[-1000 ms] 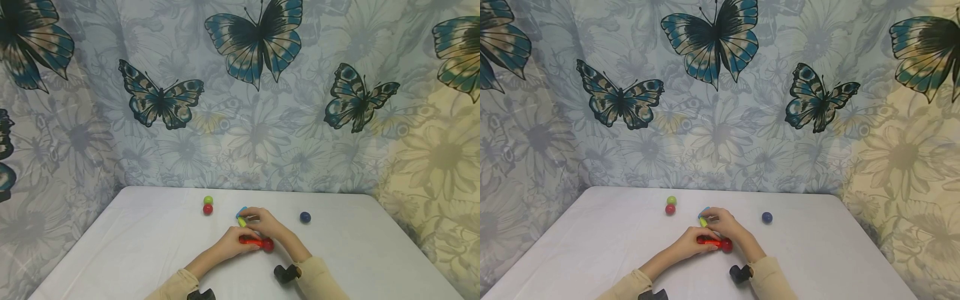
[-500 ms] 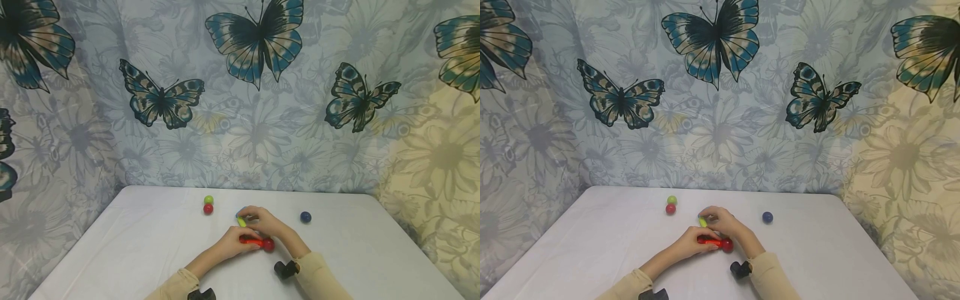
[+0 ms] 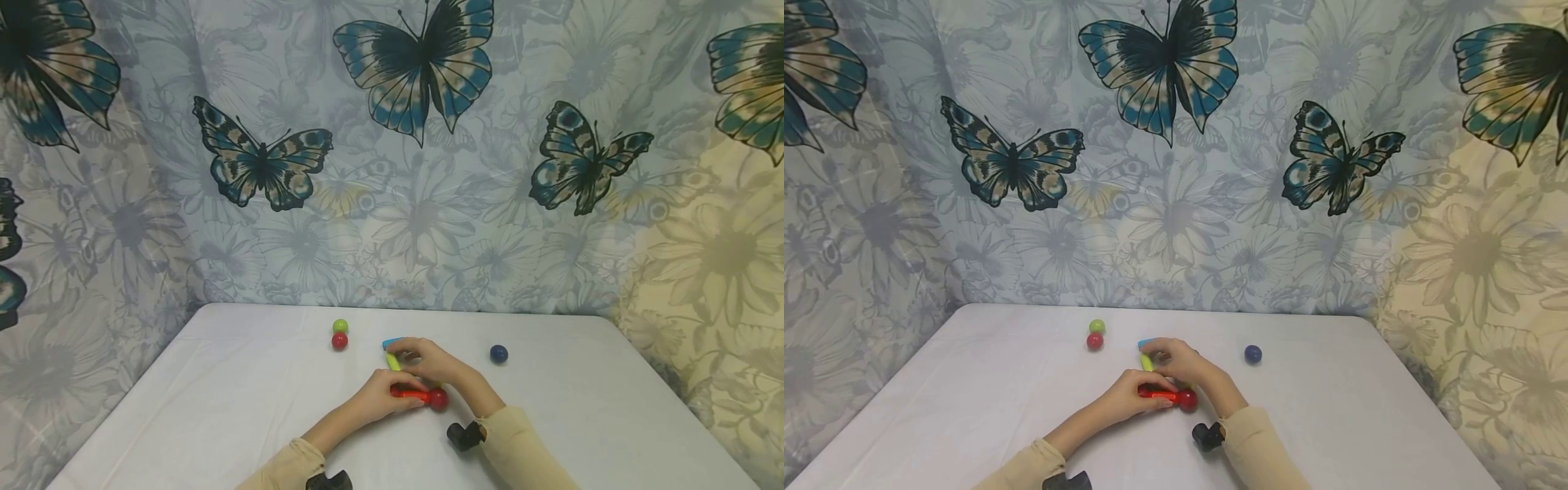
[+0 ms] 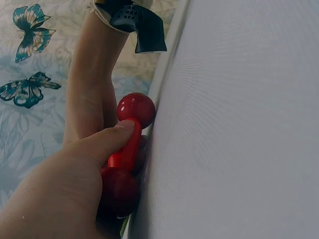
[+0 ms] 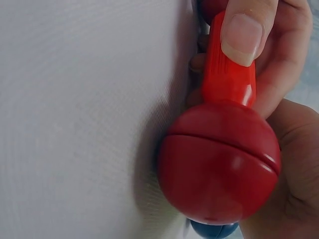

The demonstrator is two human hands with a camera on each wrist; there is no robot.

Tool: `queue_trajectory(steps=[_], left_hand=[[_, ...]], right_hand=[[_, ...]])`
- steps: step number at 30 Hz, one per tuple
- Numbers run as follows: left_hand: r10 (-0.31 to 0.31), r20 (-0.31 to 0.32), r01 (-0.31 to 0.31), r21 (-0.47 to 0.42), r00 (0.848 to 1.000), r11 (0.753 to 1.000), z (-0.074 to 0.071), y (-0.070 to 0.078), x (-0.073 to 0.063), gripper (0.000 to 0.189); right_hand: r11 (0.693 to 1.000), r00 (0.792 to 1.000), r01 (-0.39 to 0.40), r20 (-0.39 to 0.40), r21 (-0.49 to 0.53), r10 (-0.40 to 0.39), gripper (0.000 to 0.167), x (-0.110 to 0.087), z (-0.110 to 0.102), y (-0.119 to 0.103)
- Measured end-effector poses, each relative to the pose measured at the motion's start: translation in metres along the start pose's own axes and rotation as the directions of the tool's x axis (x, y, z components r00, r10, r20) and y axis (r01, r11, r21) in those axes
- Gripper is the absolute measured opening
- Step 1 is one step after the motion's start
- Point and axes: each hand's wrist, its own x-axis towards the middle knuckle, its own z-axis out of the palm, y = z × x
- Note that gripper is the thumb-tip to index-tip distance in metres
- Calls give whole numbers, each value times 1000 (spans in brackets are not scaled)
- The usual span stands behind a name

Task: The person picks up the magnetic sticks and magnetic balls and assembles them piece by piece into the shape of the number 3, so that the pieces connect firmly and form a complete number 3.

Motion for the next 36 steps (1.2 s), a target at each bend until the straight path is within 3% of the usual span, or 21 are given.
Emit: queue_trajectory(steps=[13,20,25,30,36], left_hand=[[-6,9,6,-2,1000,1000,0,0,0,22],[12,3,-12,-12,1000,1000,0,-2,1,23],[26,3,-26,-12,1000,1000,0,-1,1,23],[18,12,-18,-16,1000,1000,0,-2,1,24],[14,17,-14,-16,1000,1000,1,-3,2,22]], right_hand=[[996,994,-66,-87,56,70,39,-4,5,3],[995,987,5,-162,95,10,40,-7,4,7],[992,977,6,-210,127,21,41,-9,1,12],[987,962,11,-272,160,34,43,-13,-4,14],[977,923,15,-379,213,68,44,-19,-10,18]])
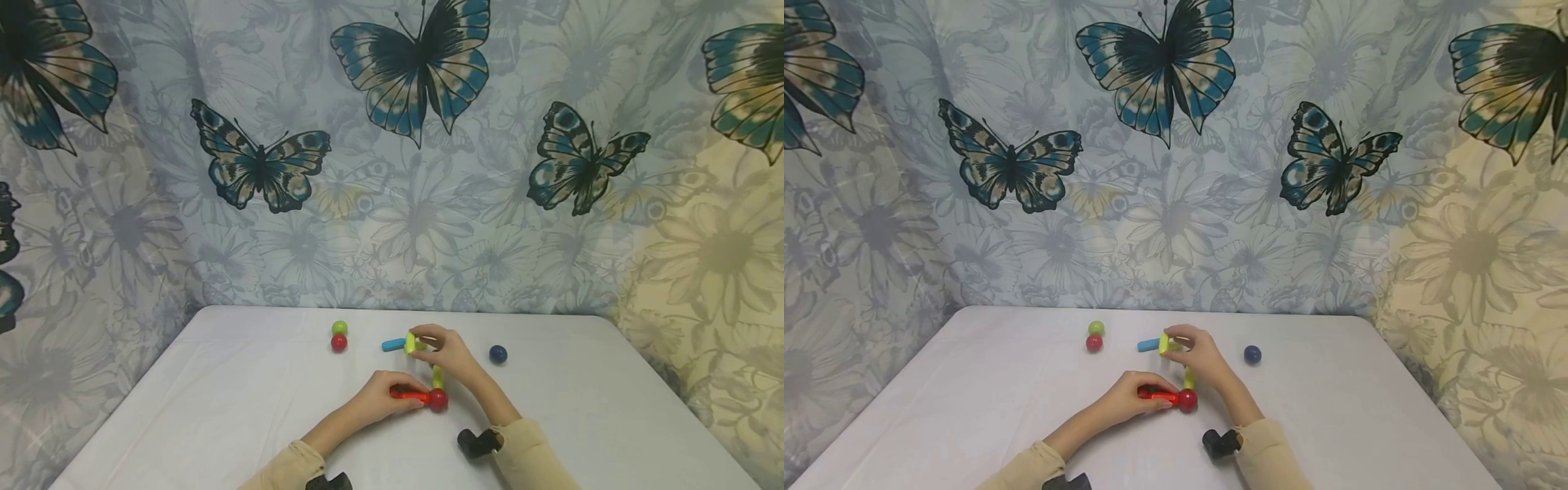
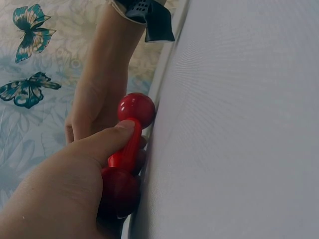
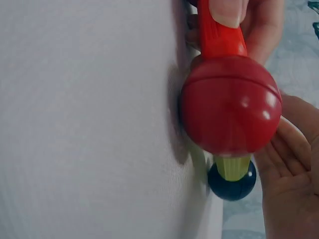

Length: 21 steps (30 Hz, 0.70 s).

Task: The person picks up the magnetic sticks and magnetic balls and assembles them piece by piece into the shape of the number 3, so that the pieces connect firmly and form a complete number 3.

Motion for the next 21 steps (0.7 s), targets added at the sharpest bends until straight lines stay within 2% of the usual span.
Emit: queue_trajectory(steps=[4,10,21], left_hand=[[-13,-1,13,-1,1000,1000,0,0,0,22],[-34,-4,34,-1,999,999,0,1,-1,22],[-52,-5,52,-1,999,999,0,3,-1,21]], right_hand=[[1000,996,-4,-84,31,7,46,-1,-7,8],[1000,984,-27,-173,6,28,47,-4,-14,16],[989,967,-144,-219,-44,131,46,-7,-19,23]])
